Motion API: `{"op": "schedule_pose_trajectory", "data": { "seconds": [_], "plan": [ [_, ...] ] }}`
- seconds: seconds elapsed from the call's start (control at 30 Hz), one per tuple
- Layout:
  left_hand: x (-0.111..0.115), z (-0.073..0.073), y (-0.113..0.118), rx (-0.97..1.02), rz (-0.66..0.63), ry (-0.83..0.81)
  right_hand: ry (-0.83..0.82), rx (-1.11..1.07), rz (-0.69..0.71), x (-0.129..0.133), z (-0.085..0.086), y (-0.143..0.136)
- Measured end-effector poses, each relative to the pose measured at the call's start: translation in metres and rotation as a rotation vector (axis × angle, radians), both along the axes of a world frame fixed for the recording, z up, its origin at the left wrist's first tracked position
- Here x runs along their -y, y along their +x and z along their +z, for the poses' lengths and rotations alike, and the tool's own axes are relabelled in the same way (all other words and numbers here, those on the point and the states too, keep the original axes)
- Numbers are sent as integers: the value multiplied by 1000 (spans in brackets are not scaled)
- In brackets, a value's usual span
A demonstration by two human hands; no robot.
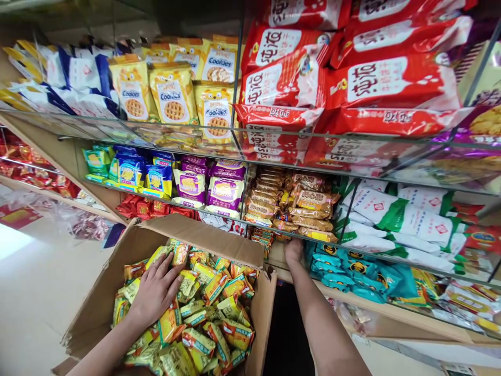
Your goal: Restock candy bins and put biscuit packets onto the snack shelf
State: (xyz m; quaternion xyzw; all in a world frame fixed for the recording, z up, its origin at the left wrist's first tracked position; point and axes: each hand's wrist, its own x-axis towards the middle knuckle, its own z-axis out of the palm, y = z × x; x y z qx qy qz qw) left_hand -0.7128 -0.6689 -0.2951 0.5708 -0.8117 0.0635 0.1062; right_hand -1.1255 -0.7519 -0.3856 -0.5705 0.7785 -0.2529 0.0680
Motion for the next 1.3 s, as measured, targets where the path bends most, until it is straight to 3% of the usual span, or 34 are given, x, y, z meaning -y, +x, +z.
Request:
{"op": "schedule_pose_trajectory", "data": {
  "seconds": [0.1, 0.2, 0.37, 0.53, 0.63, 0.7, 0.8, 0.9, 0.97, 1.07, 1.2, 1.3],
  "plan": [
    [-1, 0, -1, -12, -2, 2, 55, 64, -212, -4, 6, 6],
    [-4, 2, -3, -29, 6, 15, 93, 134, -280, -9, 14, 12],
    [-9, 4, -4, -33, 10, 41, 64, 216, -235, -26, 19, 15],
    [-8, 1, -2, -60, -5, 14, -155, 552, -163, -76, 30, 26],
    [-6, -1, -1, -72, -11, 0, -335, 735, -172, -114, 55, 47],
    [-6, -1, 0, -85, -20, 11, -447, 723, -149, -137, 80, 64],
    [-8, 5, 3, -112, -87, 58, -677, 487, -40, -167, 115, 89],
    [-11, 18, 8, -133, -193, 139, -790, 204, 185, -187, 131, 114],
    [-14, 28, 9, -158, -243, 214, -762, 154, 385, -194, 130, 132],
    [-20, 41, 6, -348, -234, 288, -559, 294, 586, -193, 119, 163],
    [-36, 51, -16, -1002, -117, 427, -191, 788, 534, -177, 112, 199],
    [-53, 54, -40, -1321, -157, 678, -62, 1107, 520, -166, 118, 210]
  ]
}}
